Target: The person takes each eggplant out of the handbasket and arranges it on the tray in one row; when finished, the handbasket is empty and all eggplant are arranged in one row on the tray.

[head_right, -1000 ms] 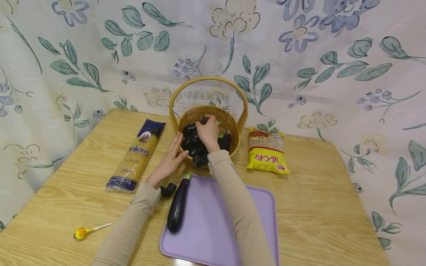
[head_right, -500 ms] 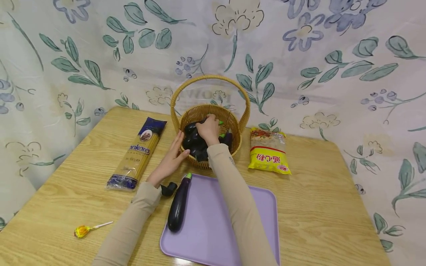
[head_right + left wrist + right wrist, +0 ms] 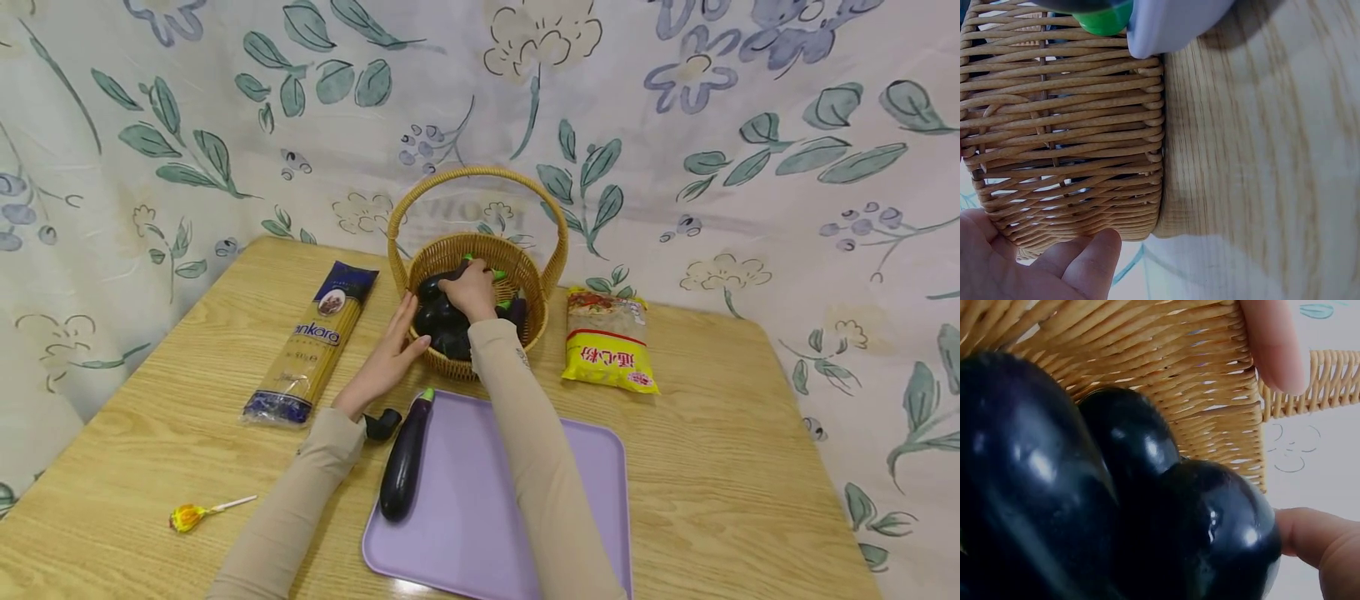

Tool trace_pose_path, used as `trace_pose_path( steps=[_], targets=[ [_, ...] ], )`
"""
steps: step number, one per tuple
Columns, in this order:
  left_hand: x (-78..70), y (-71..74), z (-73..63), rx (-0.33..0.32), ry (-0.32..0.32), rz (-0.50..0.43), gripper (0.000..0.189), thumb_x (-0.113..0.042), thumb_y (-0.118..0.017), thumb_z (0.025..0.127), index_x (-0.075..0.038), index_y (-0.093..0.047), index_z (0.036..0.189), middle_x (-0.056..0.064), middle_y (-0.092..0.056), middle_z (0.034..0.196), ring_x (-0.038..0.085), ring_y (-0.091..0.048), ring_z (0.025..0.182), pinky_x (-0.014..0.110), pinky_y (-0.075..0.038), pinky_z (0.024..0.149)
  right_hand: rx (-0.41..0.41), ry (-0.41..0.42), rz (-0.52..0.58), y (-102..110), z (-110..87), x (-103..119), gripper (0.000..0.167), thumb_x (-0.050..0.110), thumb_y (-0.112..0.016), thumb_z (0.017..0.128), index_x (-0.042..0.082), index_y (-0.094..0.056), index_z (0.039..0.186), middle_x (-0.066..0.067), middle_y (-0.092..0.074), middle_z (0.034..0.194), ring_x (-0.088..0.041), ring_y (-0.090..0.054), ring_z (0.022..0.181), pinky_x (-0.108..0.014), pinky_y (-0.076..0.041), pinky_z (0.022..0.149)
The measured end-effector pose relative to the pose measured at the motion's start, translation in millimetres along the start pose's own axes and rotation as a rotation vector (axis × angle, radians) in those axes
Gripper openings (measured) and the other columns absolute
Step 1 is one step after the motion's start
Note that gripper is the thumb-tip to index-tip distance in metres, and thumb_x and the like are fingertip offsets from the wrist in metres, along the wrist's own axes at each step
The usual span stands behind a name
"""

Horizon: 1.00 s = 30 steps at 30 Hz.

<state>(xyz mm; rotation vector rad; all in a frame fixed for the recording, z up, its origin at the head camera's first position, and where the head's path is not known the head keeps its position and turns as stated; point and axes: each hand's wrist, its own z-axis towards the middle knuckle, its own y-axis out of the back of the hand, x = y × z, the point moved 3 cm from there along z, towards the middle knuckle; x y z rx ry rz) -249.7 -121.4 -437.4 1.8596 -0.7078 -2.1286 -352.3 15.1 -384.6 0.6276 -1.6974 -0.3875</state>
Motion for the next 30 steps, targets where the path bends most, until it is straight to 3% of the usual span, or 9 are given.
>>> trace_pose_path(
  steps=[9,17,26,30],
  targets=[
    [-4.0,-4.6,2.3,0.010,-0.018,0.001,0.073,-0.034,-0.045,0.103,-0.020,0.000,0.158,0.000,0.009,0.165,0.031,-0.003,0.152,0.060,-0.015,0.118,0.057,-0.043,0.050,10.7,-3.0,-9.2,0.075,0.030,-0.060,0.094,0.001,-0.020,0.150,-0.024,-0.045,0.140,-0.036,-0.057,0.117,-0.045,-0.051,0.095],
    [-3.0,-6.1,0.6,0.021,0.000,-0.011,0.073,-0.037,-0.045,0.103,-0.026,0.003,0.157,-0.002,0.011,0.165,0.031,-0.001,0.152,0.061,-0.015,0.117,0.051,-0.054,0.128,19.0,-13.3,-11.4,0.071,0.029,-0.058,0.095,0.005,-0.020,0.151,-0.022,-0.042,0.143,-0.035,-0.054,0.121,-0.046,-0.049,0.098],
    [-2.9,-2.8,0.7,0.006,-0.022,0.000,0.073,-0.036,-0.045,0.103,-0.016,0.000,0.158,0.004,0.009,0.165,0.033,0.001,0.152,0.063,-0.013,0.117,0.042,-0.010,0.148,29.7,-28.6,-11.5,0.074,0.035,-0.057,0.096,0.011,-0.018,0.153,-0.018,-0.038,0.148,-0.033,-0.052,0.124,-0.047,-0.050,0.095],
    [-2.9,-0.5,0.4,0.002,-0.022,0.010,0.073,-0.034,-0.045,0.103,-0.016,0.000,0.158,0.004,0.009,0.165,0.032,0.001,0.152,0.062,-0.013,0.117,0.037,0.009,0.153,34.6,-36.4,-11.8,0.073,0.038,-0.057,0.096,0.013,-0.018,0.153,-0.017,-0.039,0.149,-0.033,-0.052,0.123,-0.047,-0.051,0.092]
  ],
)
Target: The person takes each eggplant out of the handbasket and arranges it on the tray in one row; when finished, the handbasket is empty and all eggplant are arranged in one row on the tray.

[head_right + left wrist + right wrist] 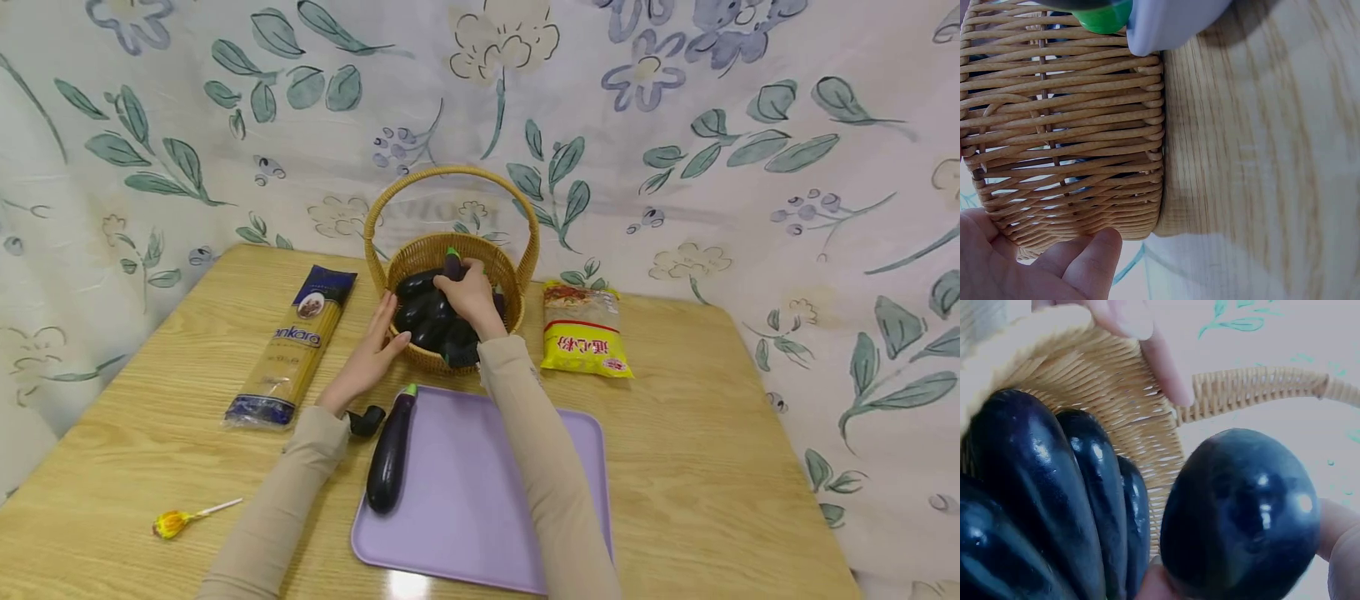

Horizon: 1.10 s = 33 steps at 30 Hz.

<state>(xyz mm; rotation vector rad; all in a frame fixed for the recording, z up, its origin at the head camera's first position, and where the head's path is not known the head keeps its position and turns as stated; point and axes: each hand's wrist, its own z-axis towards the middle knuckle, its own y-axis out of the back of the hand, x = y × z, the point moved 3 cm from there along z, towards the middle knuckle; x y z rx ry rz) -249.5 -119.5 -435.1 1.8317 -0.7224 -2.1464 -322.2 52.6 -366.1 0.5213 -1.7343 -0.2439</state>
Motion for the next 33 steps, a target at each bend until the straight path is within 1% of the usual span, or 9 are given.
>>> trace_pose_path(
  steps=[5,9,12,14,18,22,24,27,33],
  targets=[
    [-0.1,1.1,1.0,0.001,-0.002,0.006,0.073,-0.036,-0.044,0.103,-0.019,0.001,0.158,0.002,0.010,0.165,0.031,0.002,0.152,0.061,-0.013,0.118,-0.003,0.037,0.006,4.4,-9.6,-0.9,0.070,0.040,-0.055,0.097,0.015,-0.020,0.153,-0.016,-0.039,0.148,-0.033,-0.051,0.125,-0.047,-0.051,0.092],
    [0.9,1.1,1.0,0.005,0.001,0.004,0.073,-0.036,-0.044,0.103,-0.021,0.003,0.158,0.000,0.011,0.165,0.031,0.002,0.152,0.061,-0.013,0.118,0.002,0.059,-0.002,5.2,-18.4,-4.1,0.070,0.043,-0.052,0.098,0.015,-0.020,0.153,-0.015,-0.040,0.147,-0.033,-0.049,0.126,-0.049,-0.047,0.098],
    [2.0,0.2,0.6,0.009,0.002,0.001,0.073,-0.035,-0.044,0.103,-0.019,0.002,0.158,0.002,0.011,0.165,0.032,0.001,0.152,0.062,-0.013,0.117,0.016,0.055,0.010,5.4,-26.6,-6.7,0.068,0.043,-0.050,0.099,0.017,-0.020,0.153,-0.015,-0.038,0.149,-0.032,-0.048,0.129,-0.050,-0.046,0.100],
    [2.4,-0.4,0.7,0.008,-0.002,0.004,0.073,-0.035,-0.044,0.103,-0.017,0.002,0.158,0.004,0.010,0.165,0.032,0.001,0.152,0.062,-0.013,0.117,0.021,0.056,0.027,6.0,-32.2,-7.2,0.067,0.041,-0.050,0.099,0.018,-0.020,0.154,-0.015,-0.037,0.150,-0.033,-0.048,0.130,-0.050,-0.048,0.097],
    [1.7,-0.5,1.1,0.003,-0.018,0.011,0.075,-0.042,-0.043,0.102,-0.016,0.001,0.158,0.006,0.009,0.165,0.033,0.002,0.152,0.063,-0.012,0.117,0.011,0.074,0.051,7.6,-45.4,-6.4,0.064,0.040,-0.049,0.099,0.018,-0.021,0.153,-0.014,-0.038,0.149,-0.033,-0.049,0.128,-0.051,-0.048,0.095],
    [0.7,-0.1,0.1,-0.009,-0.037,0.009,0.079,-0.052,-0.041,0.100,-0.018,0.001,0.158,0.008,0.008,0.165,0.035,0.001,0.151,0.066,-0.011,0.115,0.013,0.111,0.086,6.8,-60.4,-8.1,0.063,0.039,-0.049,0.100,0.019,-0.023,0.153,-0.013,-0.043,0.143,-0.031,-0.052,0.123,-0.049,-0.047,0.097],
    [0.3,-0.3,-0.3,-0.013,-0.044,0.008,0.079,-0.053,-0.040,0.100,-0.020,0.001,0.158,0.009,0.007,0.165,0.036,0.001,0.151,0.067,-0.012,0.114,0.015,0.127,0.107,6.0,-68.2,-10.1,0.061,0.038,-0.049,0.100,0.019,-0.024,0.153,-0.013,-0.045,0.140,-0.031,-0.054,0.121,-0.047,-0.046,0.098],
    [0.6,-0.7,-1.0,-0.011,-0.036,0.012,0.078,-0.051,-0.041,0.100,-0.020,0.001,0.158,0.008,0.008,0.165,0.035,0.001,0.151,0.065,-0.012,0.115,0.014,0.143,0.123,3.8,-78.4,-13.8,0.059,0.036,-0.049,0.100,0.019,-0.027,0.152,-0.014,-0.045,0.139,-0.030,-0.054,0.118,-0.045,-0.047,0.096],
    [-1.0,0.0,-0.3,0.001,-0.009,0.020,0.075,-0.039,-0.044,0.103,-0.017,0.002,0.158,0.005,0.010,0.165,0.033,0.002,0.152,0.061,-0.012,0.118,0.012,0.173,0.124,-0.5,-91.3,-19.3,0.056,0.033,-0.050,0.099,0.018,-0.030,0.150,-0.015,-0.046,0.137,-0.028,-0.053,0.108,-0.042,-0.046,0.091]
  ],
)
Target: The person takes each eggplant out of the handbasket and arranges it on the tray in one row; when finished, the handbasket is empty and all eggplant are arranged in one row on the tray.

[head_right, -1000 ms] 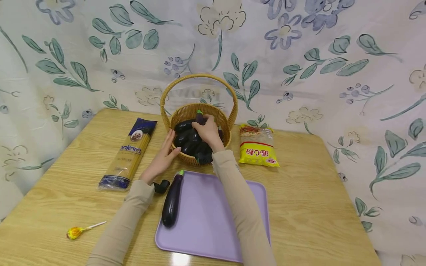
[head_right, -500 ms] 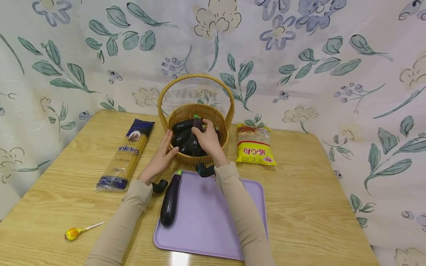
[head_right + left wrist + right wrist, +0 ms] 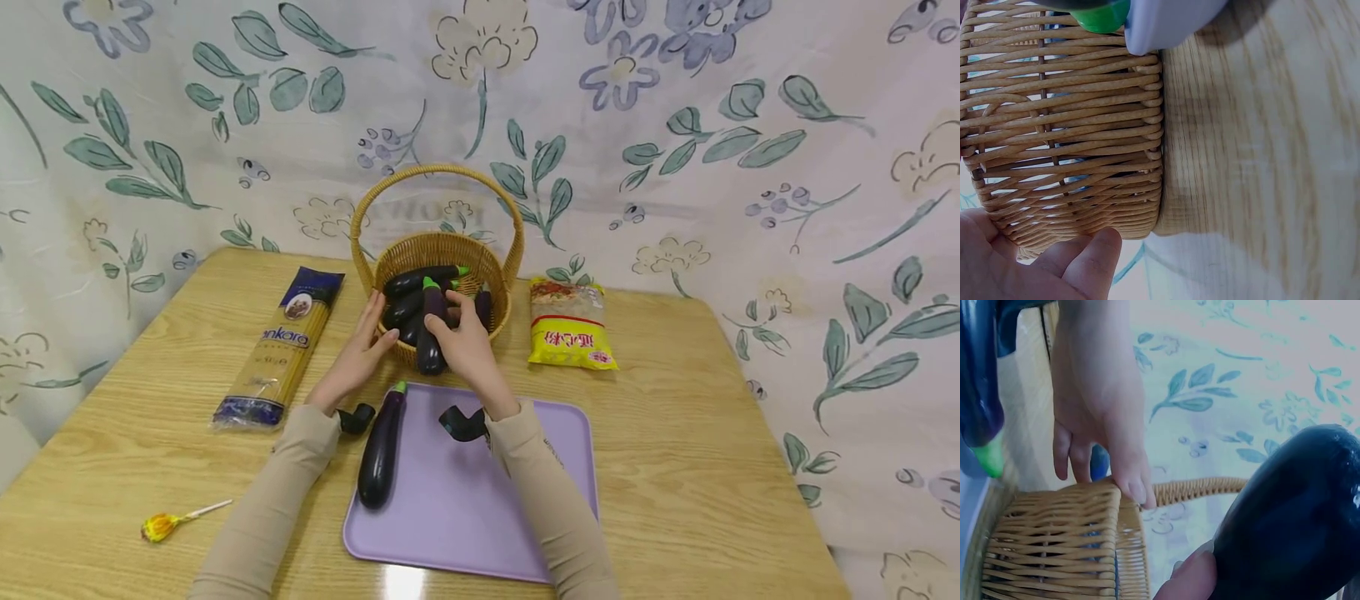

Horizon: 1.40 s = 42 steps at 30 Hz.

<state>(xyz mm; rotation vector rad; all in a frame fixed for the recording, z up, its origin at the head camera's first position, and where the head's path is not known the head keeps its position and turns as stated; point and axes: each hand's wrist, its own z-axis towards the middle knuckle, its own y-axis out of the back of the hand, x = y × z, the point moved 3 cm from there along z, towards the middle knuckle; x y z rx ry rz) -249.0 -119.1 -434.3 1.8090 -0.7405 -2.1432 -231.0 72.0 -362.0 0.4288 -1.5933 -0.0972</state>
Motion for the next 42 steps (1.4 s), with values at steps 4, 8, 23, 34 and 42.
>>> trace_pose_path(
  steps=[4,8,23,34,42],
  targets=[
    [-1.0,0.9,0.5,-0.002,0.002,-0.004,0.074,-0.035,-0.045,0.103,-0.015,0.001,0.158,0.006,0.010,0.165,0.033,0.001,0.152,0.061,-0.012,0.118,-0.011,0.024,-0.031,-2.1,-7.8,0.5,0.056,0.031,-0.051,0.098,0.016,-0.032,0.149,-0.016,-0.048,0.136,-0.028,-0.055,0.103,-0.039,-0.047,0.089],
    [-0.2,0.7,2.2,0.000,-0.001,-0.010,0.074,-0.036,-0.044,0.103,-0.019,0.003,0.158,0.004,0.010,0.165,0.031,0.002,0.152,0.060,-0.012,0.118,-0.007,0.040,-0.062,-3.1,-16.3,1.2,0.059,0.030,-0.052,0.097,0.015,-0.031,0.150,-0.017,-0.046,0.138,-0.028,-0.056,0.101,-0.037,-0.048,0.084],
    [-2.0,-0.7,5.0,0.008,-0.010,-0.017,0.073,-0.037,-0.044,0.103,-0.023,0.003,0.157,0.002,0.010,0.165,0.030,0.001,0.152,0.060,-0.013,0.118,0.025,0.038,-0.047,-14.6,-38.6,-12.6,0.058,0.028,-0.054,0.097,0.017,-0.031,0.150,-0.014,-0.048,0.137,-0.025,-0.060,0.097,-0.032,-0.050,0.077],
    [0.3,-0.1,2.3,0.000,-0.003,-0.005,0.072,-0.040,-0.042,0.103,-0.024,0.003,0.157,0.001,0.010,0.165,0.030,0.000,0.152,0.059,-0.013,0.119,0.037,0.049,0.009,-25.3,-60.8,-28.1,0.053,0.022,-0.055,0.096,0.015,-0.039,0.146,-0.016,-0.050,0.132,-0.021,-0.060,0.091,-0.027,-0.048,0.076],
    [1.4,-0.2,1.6,0.008,-0.005,-0.015,0.073,-0.041,-0.042,0.103,-0.022,0.003,0.158,-0.003,0.012,0.164,0.030,0.001,0.152,0.059,-0.013,0.118,0.078,-0.005,0.014,-33.0,-72.4,-44.8,0.057,0.024,-0.056,0.093,0.017,-0.038,0.146,-0.017,-0.052,0.132,-0.015,-0.060,0.083,-0.028,-0.049,0.070]
  ],
)
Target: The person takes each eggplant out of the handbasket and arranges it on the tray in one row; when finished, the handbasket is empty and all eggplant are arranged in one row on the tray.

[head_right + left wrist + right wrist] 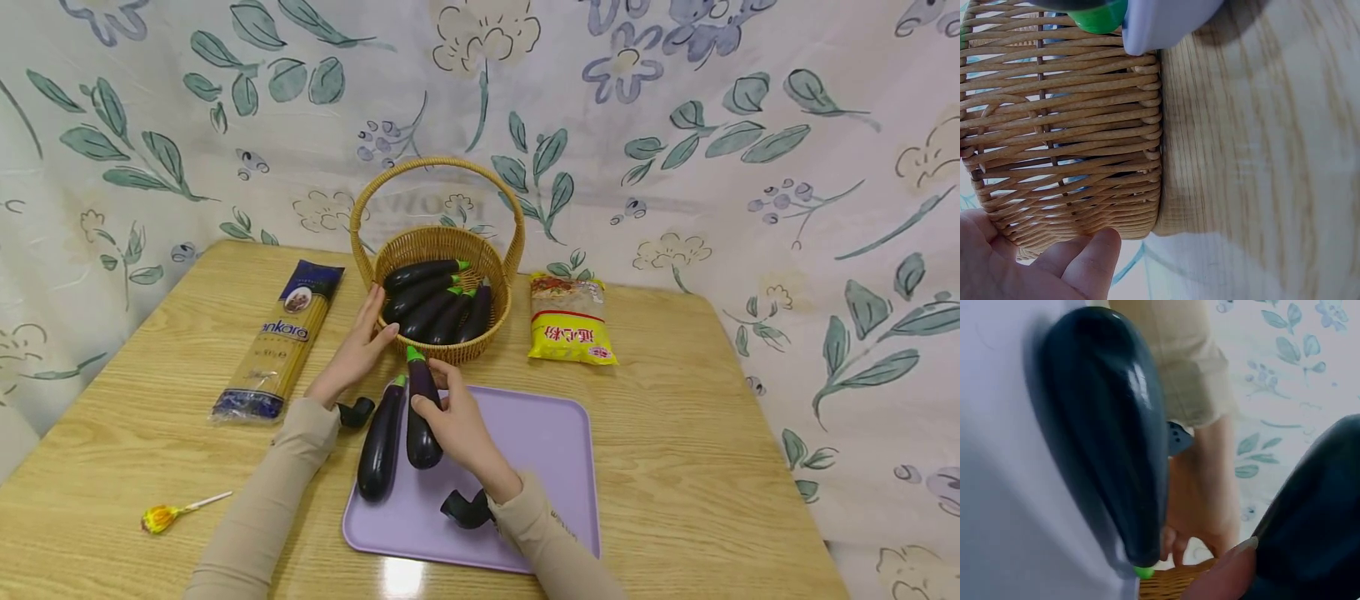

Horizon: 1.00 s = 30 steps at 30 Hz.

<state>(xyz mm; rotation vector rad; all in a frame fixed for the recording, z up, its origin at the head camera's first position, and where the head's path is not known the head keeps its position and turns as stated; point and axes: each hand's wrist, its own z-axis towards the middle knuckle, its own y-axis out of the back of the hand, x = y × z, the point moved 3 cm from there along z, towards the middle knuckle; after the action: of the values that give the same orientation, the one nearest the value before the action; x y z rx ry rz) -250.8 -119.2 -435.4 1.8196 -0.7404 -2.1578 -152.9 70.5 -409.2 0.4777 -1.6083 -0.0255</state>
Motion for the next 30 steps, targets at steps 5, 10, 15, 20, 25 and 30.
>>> trace_pose_path(
  steps=[5,10,15,20,25,30],
  targets=[
    [0.7,0.0,0.1,-0.003,-0.006,0.013,0.073,-0.041,-0.043,0.103,-0.022,0.003,0.158,0.001,0.010,0.165,0.031,0.000,0.152,0.059,-0.013,0.118,0.003,-0.020,-0.059,-5.2,0.6,-10.0,0.059,0.026,-0.057,0.091,0.014,-0.038,0.146,-0.019,-0.054,0.129,-0.016,-0.059,0.083,-0.027,-0.049,0.069],
    [0.8,-0.1,-0.3,-0.003,-0.005,0.024,0.074,-0.041,-0.043,0.103,-0.022,0.003,0.157,0.003,0.009,0.165,0.032,0.000,0.152,0.060,-0.014,0.118,-0.015,-0.033,-0.123,-8.3,2.5,-16.0,0.060,0.026,-0.058,0.089,0.009,-0.040,0.144,-0.020,-0.056,0.124,-0.019,-0.061,0.085,-0.028,-0.049,0.072],
    [1.5,-0.2,0.3,-0.005,-0.009,0.019,0.073,-0.041,-0.043,0.103,-0.024,0.003,0.157,0.003,0.009,0.165,0.031,0.000,0.152,0.060,-0.014,0.118,-0.010,-0.044,-0.168,-11.8,4.1,-19.5,0.061,0.028,-0.059,0.089,0.007,-0.041,0.143,-0.018,-0.057,0.121,-0.019,-0.059,0.086,-0.029,-0.048,0.073],
    [2.6,0.5,1.4,-0.006,-0.010,0.023,0.073,-0.042,-0.043,0.103,-0.025,0.003,0.157,0.002,0.009,0.165,0.030,0.000,0.152,0.059,-0.015,0.118,0.008,-0.026,-0.221,-15.9,3.8,-21.1,0.063,0.028,-0.061,0.088,0.004,-0.042,0.142,-0.018,-0.057,0.116,-0.018,-0.055,0.084,-0.029,-0.045,0.071],
    [1.1,1.1,1.5,-0.004,-0.002,0.019,0.072,-0.041,-0.043,0.103,-0.026,0.003,0.157,0.002,0.009,0.165,0.030,-0.001,0.152,0.059,-0.016,0.118,0.018,-0.012,-0.245,-18.8,2.6,-22.2,0.065,0.030,-0.063,0.087,0.002,-0.042,0.142,-0.018,-0.057,0.112,-0.018,-0.053,0.083,-0.029,-0.044,0.071],
    [1.5,1.0,1.6,-0.007,-0.005,0.031,0.072,-0.040,-0.043,0.103,-0.025,0.002,0.157,0.003,0.008,0.165,0.030,-0.002,0.152,0.059,-0.015,0.118,0.028,0.010,-0.252,-21.0,2.1,-24.0,0.068,0.032,-0.065,0.086,0.000,-0.041,0.141,-0.019,-0.056,0.111,-0.018,-0.052,0.081,-0.029,-0.044,0.070]
  ],
)
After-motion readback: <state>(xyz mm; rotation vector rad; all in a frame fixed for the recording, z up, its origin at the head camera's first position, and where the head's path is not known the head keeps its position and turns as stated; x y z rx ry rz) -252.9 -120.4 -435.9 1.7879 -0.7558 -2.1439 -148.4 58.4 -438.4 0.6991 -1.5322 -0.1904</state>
